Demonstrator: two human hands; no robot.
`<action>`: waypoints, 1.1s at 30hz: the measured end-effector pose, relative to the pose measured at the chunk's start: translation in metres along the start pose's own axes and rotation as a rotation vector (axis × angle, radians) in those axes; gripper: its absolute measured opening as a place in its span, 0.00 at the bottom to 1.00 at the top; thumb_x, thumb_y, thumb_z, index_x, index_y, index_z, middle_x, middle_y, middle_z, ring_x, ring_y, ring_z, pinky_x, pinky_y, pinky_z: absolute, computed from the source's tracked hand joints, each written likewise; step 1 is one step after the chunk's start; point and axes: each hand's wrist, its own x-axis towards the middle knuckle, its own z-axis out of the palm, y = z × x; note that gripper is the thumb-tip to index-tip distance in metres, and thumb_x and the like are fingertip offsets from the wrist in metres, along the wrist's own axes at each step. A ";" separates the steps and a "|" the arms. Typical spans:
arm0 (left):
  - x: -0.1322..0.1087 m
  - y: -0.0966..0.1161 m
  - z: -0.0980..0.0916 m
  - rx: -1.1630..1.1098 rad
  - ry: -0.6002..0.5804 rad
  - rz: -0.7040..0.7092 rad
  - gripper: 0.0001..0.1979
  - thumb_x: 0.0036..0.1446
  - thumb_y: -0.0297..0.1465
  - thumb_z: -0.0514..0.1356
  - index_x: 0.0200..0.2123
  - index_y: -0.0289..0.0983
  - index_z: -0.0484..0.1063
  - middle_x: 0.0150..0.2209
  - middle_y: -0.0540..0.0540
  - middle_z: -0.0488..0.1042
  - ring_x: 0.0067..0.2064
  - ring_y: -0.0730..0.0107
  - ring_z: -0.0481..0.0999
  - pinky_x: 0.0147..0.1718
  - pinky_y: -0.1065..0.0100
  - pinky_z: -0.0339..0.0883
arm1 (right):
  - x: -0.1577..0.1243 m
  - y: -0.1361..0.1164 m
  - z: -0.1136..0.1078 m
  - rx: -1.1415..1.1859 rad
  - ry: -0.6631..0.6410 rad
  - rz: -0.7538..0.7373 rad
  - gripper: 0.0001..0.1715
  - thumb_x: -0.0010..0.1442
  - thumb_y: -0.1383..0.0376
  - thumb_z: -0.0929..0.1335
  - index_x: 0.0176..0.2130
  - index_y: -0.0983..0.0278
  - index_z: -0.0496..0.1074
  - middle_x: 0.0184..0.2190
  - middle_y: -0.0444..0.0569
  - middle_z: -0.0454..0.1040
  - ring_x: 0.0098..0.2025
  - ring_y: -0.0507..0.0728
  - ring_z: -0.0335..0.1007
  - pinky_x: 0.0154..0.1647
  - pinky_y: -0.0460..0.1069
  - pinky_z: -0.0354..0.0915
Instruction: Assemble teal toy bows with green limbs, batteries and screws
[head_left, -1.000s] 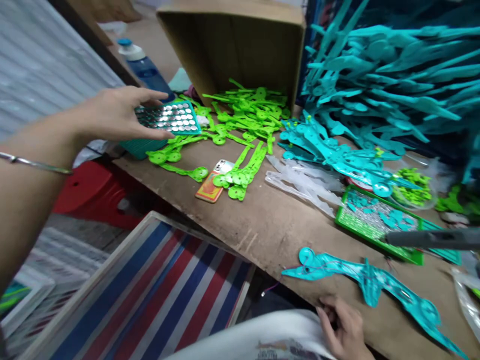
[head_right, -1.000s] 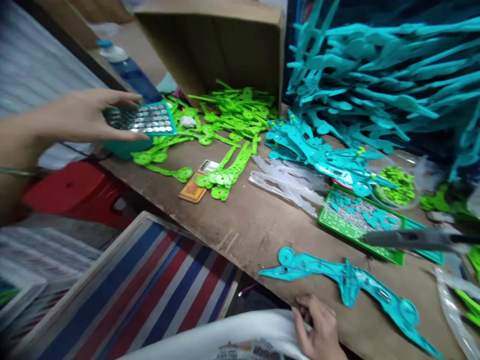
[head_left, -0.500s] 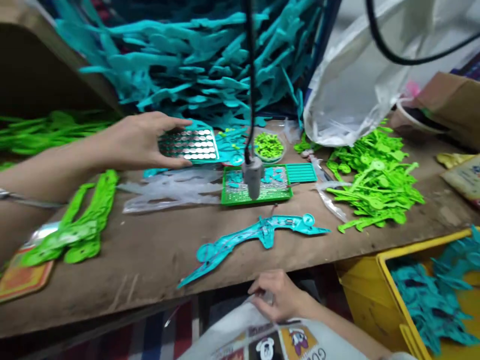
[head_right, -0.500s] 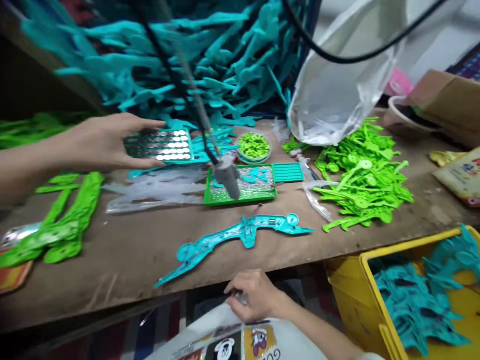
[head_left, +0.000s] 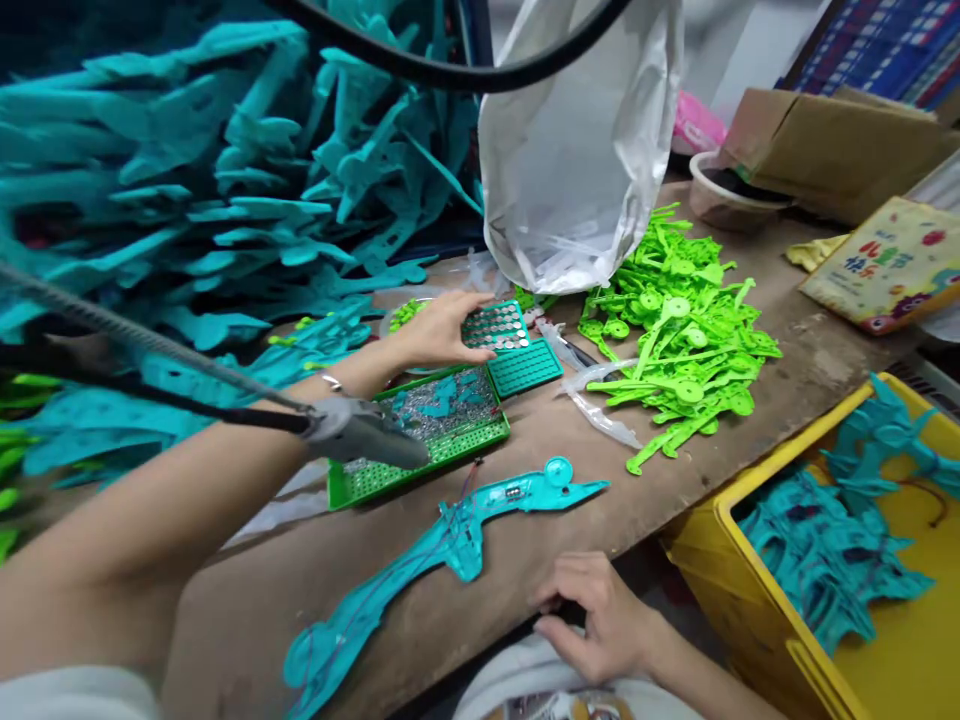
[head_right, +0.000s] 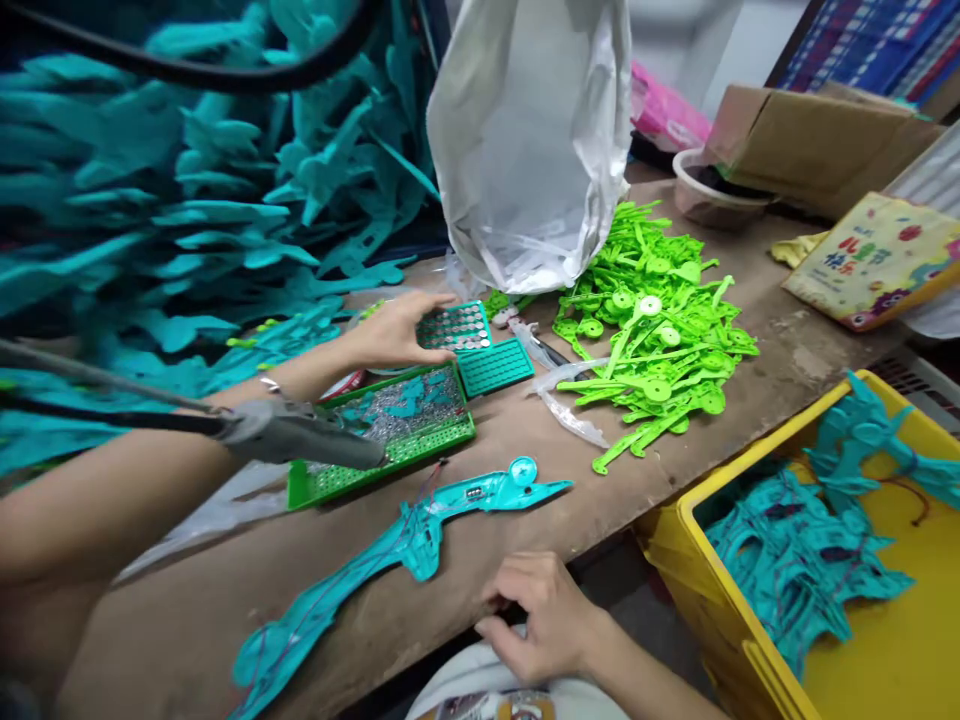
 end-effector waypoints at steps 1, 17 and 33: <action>0.011 0.004 0.012 -0.027 -0.010 0.011 0.48 0.49 0.52 0.68 0.69 0.41 0.60 0.59 0.37 0.72 0.59 0.46 0.72 0.61 0.51 0.65 | 0.002 0.002 -0.002 -0.002 0.004 0.006 0.08 0.56 0.66 0.71 0.40 0.63 0.75 0.31 0.47 0.78 0.32 0.55 0.74 0.36 0.49 0.65; 0.031 0.019 0.107 -0.041 -0.146 -0.023 0.50 0.48 0.49 0.67 0.71 0.40 0.56 0.55 0.34 0.67 0.57 0.40 0.69 0.57 0.46 0.66 | 0.015 0.027 -0.028 -0.104 0.022 0.016 0.08 0.59 0.65 0.70 0.41 0.63 0.73 0.32 0.47 0.77 0.32 0.55 0.71 0.35 0.50 0.63; 0.021 0.006 0.104 -0.156 -0.162 -0.041 0.56 0.48 0.58 0.69 0.73 0.37 0.55 0.64 0.29 0.65 0.64 0.35 0.66 0.63 0.43 0.60 | 0.023 0.027 -0.071 -0.205 0.014 0.012 0.09 0.63 0.68 0.70 0.45 0.61 0.73 0.36 0.50 0.79 0.38 0.57 0.75 0.42 0.53 0.70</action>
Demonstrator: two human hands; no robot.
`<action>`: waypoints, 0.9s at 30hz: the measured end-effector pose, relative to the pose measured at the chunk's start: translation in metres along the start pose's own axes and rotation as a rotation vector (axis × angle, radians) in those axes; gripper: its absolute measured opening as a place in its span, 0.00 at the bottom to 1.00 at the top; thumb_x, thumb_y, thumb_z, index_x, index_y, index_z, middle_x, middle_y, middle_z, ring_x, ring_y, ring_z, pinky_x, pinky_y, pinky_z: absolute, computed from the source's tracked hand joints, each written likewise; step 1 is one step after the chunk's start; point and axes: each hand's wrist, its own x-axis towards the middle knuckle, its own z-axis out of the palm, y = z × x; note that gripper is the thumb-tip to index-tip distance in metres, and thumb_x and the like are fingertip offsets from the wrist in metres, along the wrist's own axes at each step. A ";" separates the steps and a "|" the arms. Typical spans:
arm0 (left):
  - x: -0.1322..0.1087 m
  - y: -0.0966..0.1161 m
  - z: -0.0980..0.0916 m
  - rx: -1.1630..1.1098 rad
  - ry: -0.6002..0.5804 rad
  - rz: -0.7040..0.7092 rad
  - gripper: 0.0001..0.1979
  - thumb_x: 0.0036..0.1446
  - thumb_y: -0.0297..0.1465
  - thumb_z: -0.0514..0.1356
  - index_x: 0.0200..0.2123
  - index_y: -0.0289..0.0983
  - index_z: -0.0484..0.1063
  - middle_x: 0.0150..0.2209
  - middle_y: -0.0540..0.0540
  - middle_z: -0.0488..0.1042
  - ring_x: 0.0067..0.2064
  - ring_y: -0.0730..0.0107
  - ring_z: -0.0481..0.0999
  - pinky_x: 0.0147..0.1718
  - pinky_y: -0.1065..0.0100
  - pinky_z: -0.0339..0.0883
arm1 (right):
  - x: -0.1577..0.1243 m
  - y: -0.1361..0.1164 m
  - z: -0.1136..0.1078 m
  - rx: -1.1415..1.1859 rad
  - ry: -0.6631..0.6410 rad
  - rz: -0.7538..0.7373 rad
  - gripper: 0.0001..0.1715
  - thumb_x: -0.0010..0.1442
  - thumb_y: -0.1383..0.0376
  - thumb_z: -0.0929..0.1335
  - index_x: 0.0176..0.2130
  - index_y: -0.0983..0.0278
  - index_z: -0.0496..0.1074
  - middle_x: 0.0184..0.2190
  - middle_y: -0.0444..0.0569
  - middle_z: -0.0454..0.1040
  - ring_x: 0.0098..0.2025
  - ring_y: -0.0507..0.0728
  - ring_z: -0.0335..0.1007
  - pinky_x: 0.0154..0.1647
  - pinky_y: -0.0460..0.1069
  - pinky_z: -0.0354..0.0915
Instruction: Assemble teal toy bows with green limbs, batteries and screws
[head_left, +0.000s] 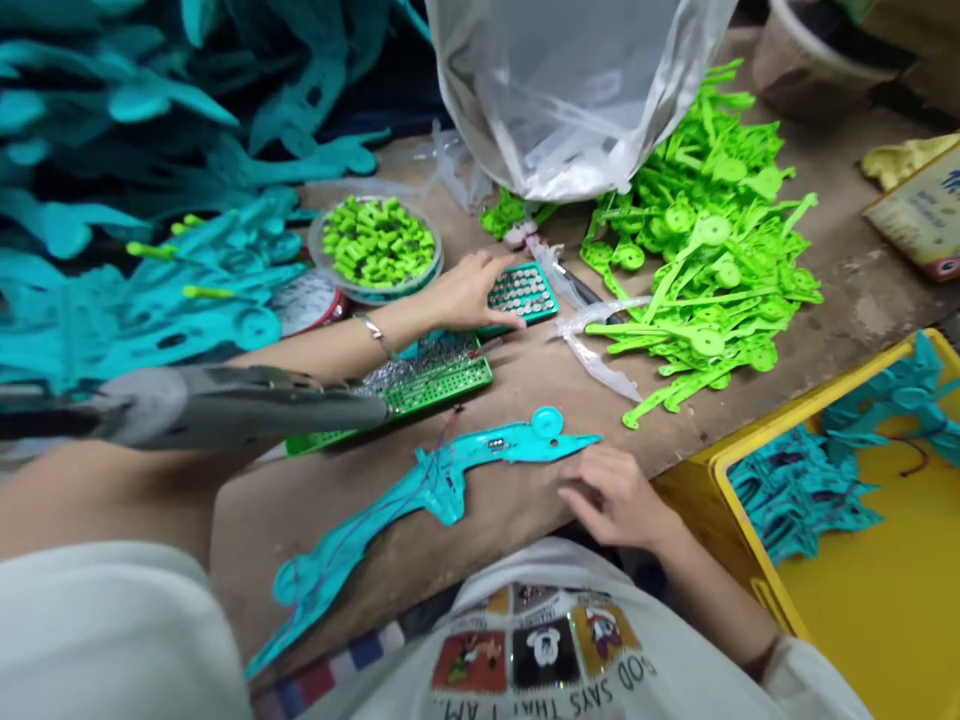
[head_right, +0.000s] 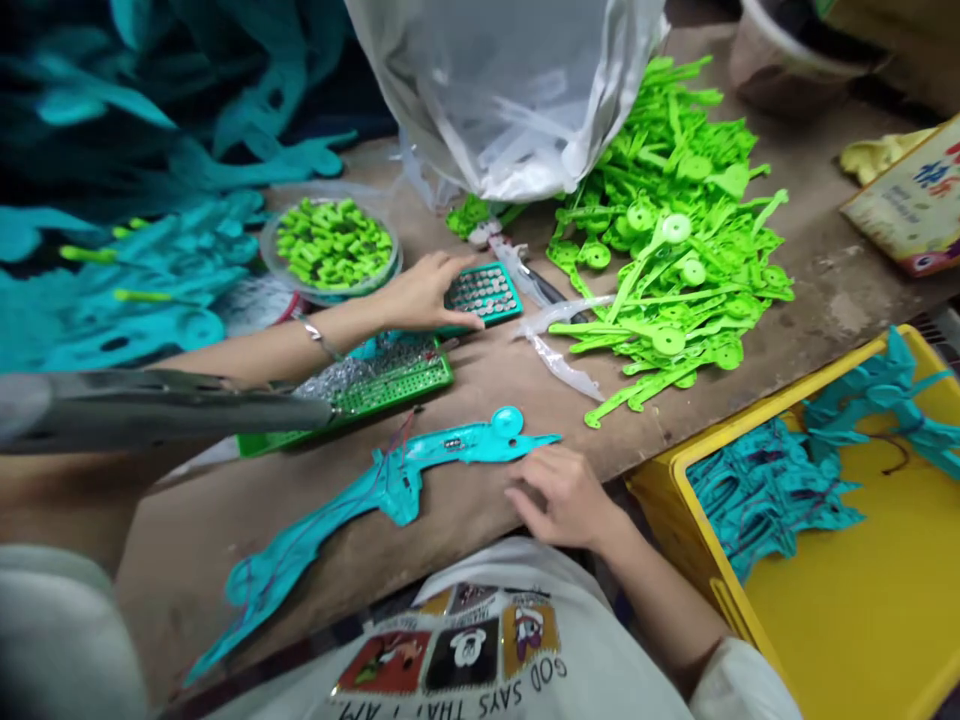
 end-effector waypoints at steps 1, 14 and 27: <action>-0.005 -0.004 -0.005 -0.052 0.033 0.018 0.50 0.54 0.56 0.67 0.71 0.35 0.58 0.65 0.30 0.65 0.65 0.39 0.66 0.65 0.45 0.59 | 0.001 0.002 -0.007 -0.016 0.021 0.023 0.10 0.64 0.69 0.70 0.46 0.61 0.73 0.38 0.50 0.80 0.40 0.58 0.75 0.44 0.53 0.70; -0.192 0.001 -0.066 -0.463 0.272 -0.287 0.28 0.68 0.39 0.55 0.59 0.19 0.68 0.51 0.41 0.80 0.53 0.64 0.80 0.55 0.50 0.70 | 0.026 0.010 -0.017 -0.122 0.036 0.051 0.08 0.69 0.69 0.67 0.46 0.60 0.76 0.41 0.49 0.80 0.43 0.57 0.78 0.47 0.52 0.71; -0.411 0.108 0.036 -0.156 0.578 -0.679 0.19 0.65 0.47 0.61 0.54 0.46 0.78 0.49 0.50 0.83 0.47 0.60 0.83 0.52 0.58 0.75 | 0.139 -0.001 0.086 -0.529 -0.231 0.057 0.17 0.71 0.66 0.64 0.52 0.60 0.79 0.47 0.53 0.82 0.49 0.62 0.78 0.47 0.52 0.69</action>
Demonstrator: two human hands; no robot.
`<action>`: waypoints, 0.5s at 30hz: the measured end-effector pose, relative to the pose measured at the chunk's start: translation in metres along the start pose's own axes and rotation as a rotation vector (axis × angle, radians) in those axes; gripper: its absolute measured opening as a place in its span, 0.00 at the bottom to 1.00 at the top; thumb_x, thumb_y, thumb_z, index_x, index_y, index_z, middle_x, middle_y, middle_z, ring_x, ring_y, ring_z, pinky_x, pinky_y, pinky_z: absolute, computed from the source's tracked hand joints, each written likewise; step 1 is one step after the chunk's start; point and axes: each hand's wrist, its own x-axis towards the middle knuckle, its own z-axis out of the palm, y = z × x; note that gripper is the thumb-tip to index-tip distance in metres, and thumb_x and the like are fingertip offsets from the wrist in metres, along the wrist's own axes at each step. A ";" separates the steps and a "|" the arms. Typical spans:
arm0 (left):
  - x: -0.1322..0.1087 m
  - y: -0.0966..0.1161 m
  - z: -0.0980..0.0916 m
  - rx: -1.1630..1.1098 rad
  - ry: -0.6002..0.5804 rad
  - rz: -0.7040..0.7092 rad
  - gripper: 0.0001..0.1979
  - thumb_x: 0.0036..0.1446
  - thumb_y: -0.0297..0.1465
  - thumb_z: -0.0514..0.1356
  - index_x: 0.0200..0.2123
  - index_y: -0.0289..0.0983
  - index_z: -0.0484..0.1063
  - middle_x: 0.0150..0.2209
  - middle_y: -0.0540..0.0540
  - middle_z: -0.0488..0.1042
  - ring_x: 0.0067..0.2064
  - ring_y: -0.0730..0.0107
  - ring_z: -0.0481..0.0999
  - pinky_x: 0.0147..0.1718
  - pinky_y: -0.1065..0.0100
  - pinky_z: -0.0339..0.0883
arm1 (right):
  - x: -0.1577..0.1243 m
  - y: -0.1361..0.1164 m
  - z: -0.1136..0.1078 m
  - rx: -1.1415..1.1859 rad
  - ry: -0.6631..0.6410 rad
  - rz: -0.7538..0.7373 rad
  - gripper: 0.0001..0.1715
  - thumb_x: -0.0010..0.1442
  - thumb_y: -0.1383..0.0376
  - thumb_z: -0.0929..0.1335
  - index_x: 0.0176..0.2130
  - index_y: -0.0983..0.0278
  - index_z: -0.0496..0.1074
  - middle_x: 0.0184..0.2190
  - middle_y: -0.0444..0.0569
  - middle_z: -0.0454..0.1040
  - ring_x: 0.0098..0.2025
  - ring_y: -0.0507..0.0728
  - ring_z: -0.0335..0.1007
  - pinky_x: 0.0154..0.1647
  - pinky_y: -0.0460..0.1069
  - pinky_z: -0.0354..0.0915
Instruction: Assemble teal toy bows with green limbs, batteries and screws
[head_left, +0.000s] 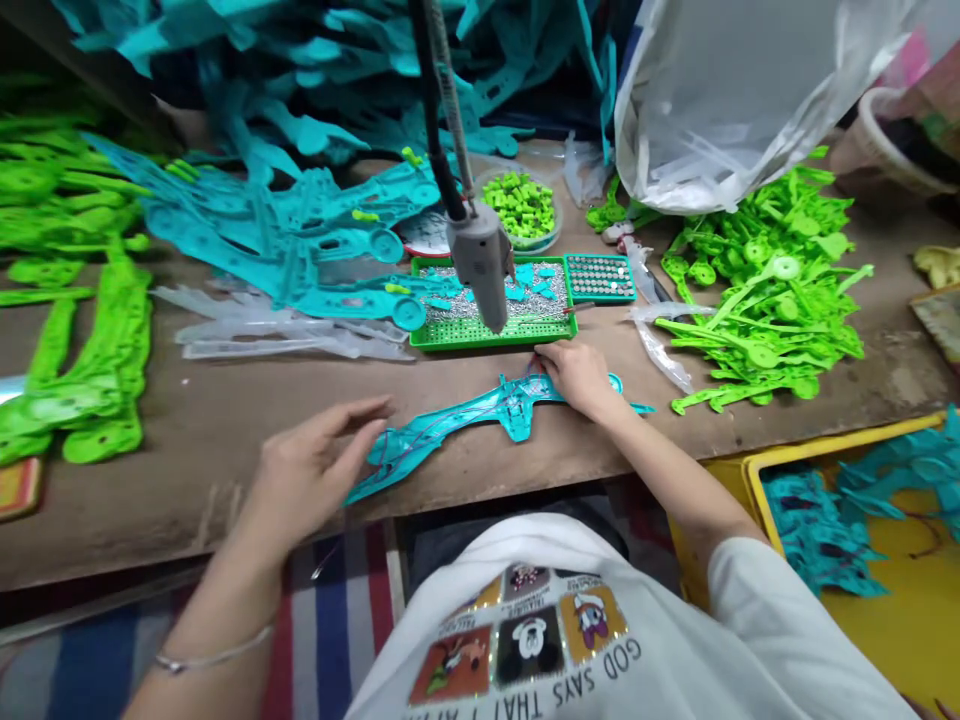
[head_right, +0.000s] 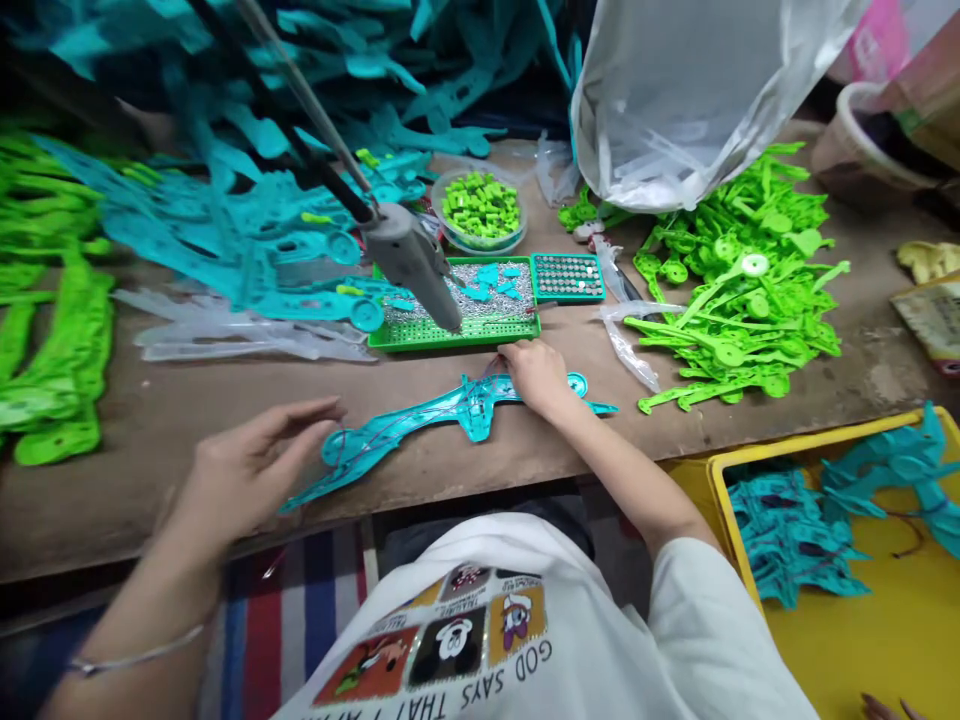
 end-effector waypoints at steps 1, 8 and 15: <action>-0.010 0.003 0.008 0.002 0.028 0.005 0.18 0.65 0.45 0.61 0.53 0.46 0.78 0.50 0.50 0.83 0.48 0.59 0.83 0.53 0.58 0.74 | 0.002 -0.002 0.002 -0.041 0.000 0.017 0.16 0.70 0.66 0.64 0.50 0.60 0.80 0.45 0.54 0.82 0.48 0.62 0.77 0.45 0.52 0.68; 0.000 0.069 0.072 -0.227 0.141 0.105 0.12 0.67 0.36 0.61 0.51 0.41 0.78 0.48 0.45 0.82 0.50 0.61 0.81 0.53 0.61 0.73 | -0.010 -0.010 0.002 0.157 0.188 -0.117 0.09 0.64 0.71 0.66 0.41 0.64 0.76 0.39 0.51 0.78 0.43 0.58 0.75 0.45 0.50 0.69; 0.041 0.120 0.107 -0.646 -0.042 -0.016 0.17 0.69 0.40 0.59 0.54 0.40 0.77 0.51 0.43 0.82 0.52 0.60 0.81 0.55 0.60 0.73 | -0.044 -0.046 -0.021 0.408 0.417 -0.286 0.13 0.66 0.72 0.65 0.47 0.61 0.76 0.40 0.50 0.77 0.43 0.56 0.76 0.46 0.51 0.74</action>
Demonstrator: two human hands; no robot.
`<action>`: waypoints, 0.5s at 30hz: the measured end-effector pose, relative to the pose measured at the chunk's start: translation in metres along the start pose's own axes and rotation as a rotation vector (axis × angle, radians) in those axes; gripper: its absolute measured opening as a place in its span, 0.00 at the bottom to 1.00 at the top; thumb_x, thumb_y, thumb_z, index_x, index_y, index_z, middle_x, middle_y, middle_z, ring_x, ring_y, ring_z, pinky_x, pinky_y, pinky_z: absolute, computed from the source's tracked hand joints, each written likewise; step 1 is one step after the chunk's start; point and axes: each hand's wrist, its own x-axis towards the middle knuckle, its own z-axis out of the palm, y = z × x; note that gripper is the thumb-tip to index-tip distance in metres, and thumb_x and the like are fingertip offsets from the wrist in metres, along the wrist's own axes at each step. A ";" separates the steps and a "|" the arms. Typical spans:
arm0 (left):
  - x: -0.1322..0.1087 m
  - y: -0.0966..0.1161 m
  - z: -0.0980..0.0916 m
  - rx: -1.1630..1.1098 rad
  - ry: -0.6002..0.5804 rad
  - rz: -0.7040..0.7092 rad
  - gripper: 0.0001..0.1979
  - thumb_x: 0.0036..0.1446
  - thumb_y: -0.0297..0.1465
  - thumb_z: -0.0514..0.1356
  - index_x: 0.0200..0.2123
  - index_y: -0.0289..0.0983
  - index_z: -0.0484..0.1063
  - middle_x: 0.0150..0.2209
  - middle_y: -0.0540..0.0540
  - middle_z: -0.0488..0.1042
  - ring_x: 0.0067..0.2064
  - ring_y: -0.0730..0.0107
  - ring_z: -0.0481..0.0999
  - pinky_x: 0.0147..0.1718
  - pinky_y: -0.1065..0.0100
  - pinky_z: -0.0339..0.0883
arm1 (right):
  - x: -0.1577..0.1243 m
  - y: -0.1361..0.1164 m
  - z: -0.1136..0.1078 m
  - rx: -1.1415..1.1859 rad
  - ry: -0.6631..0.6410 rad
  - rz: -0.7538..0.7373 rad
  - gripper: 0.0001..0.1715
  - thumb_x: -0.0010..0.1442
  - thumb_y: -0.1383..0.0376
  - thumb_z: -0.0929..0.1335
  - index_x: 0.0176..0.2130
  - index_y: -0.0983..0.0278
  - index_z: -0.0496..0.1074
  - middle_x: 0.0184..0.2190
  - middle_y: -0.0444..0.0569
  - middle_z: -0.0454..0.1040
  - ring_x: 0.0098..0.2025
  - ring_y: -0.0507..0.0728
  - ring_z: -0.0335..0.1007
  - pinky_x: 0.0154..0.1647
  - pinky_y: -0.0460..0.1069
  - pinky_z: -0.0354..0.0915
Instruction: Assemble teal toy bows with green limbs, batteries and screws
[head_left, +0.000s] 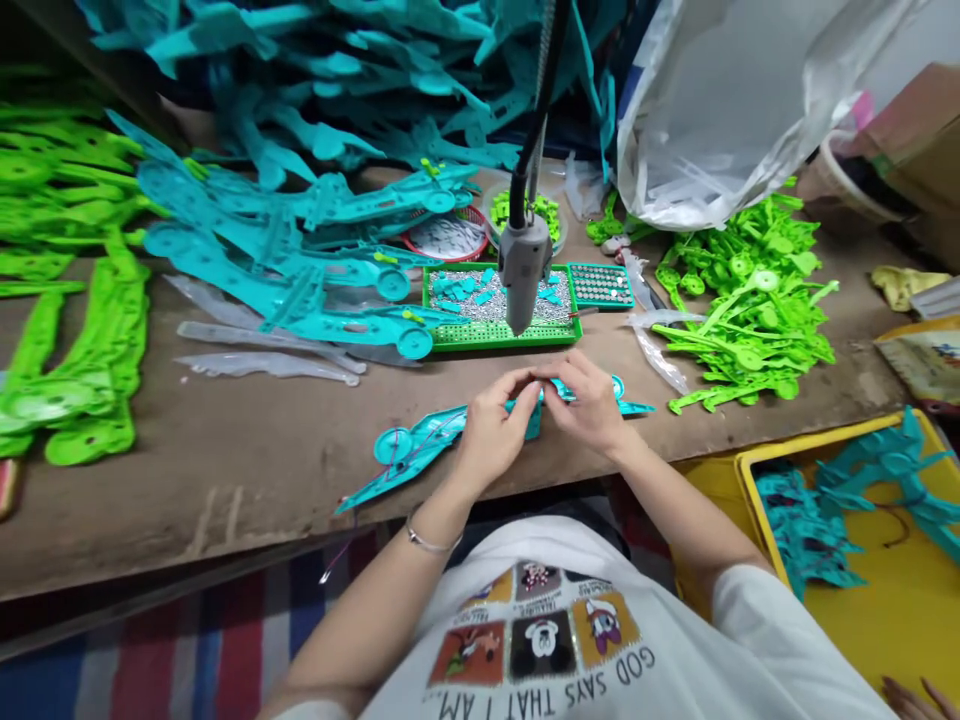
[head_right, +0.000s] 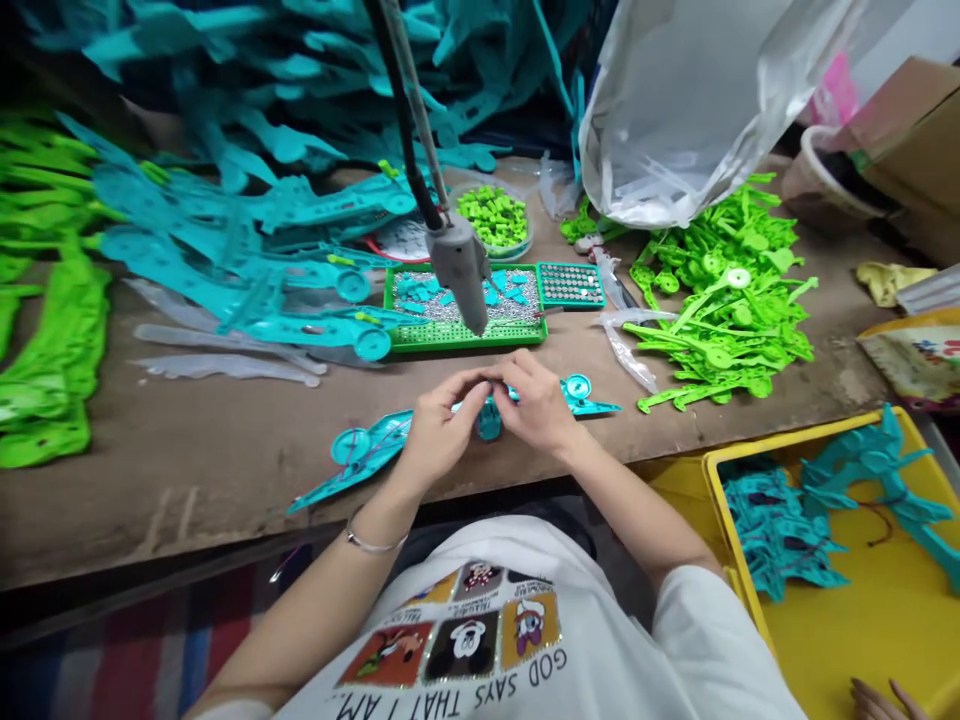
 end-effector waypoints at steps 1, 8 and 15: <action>0.000 -0.001 0.002 -0.074 0.002 -0.037 0.17 0.68 0.41 0.59 0.53 0.40 0.78 0.50 0.44 0.82 0.51 0.60 0.81 0.54 0.61 0.73 | -0.003 -0.005 -0.001 0.034 0.014 0.025 0.16 0.66 0.71 0.66 0.51 0.59 0.75 0.42 0.49 0.78 0.44 0.56 0.77 0.48 0.52 0.75; -0.007 -0.015 0.001 -0.192 0.025 -0.114 0.18 0.66 0.42 0.61 0.51 0.40 0.81 0.49 0.42 0.83 0.49 0.60 0.82 0.52 0.63 0.74 | -0.024 -0.016 0.009 0.370 0.079 0.307 0.32 0.65 0.67 0.70 0.65 0.54 0.62 0.49 0.49 0.79 0.48 0.55 0.81 0.53 0.54 0.79; -0.008 -0.017 0.007 -0.141 0.049 -0.135 0.17 0.67 0.42 0.60 0.51 0.39 0.82 0.49 0.43 0.83 0.50 0.60 0.82 0.53 0.63 0.73 | -0.027 -0.014 0.023 0.444 0.229 0.466 0.29 0.61 0.60 0.75 0.58 0.57 0.66 0.42 0.46 0.82 0.41 0.54 0.82 0.47 0.52 0.79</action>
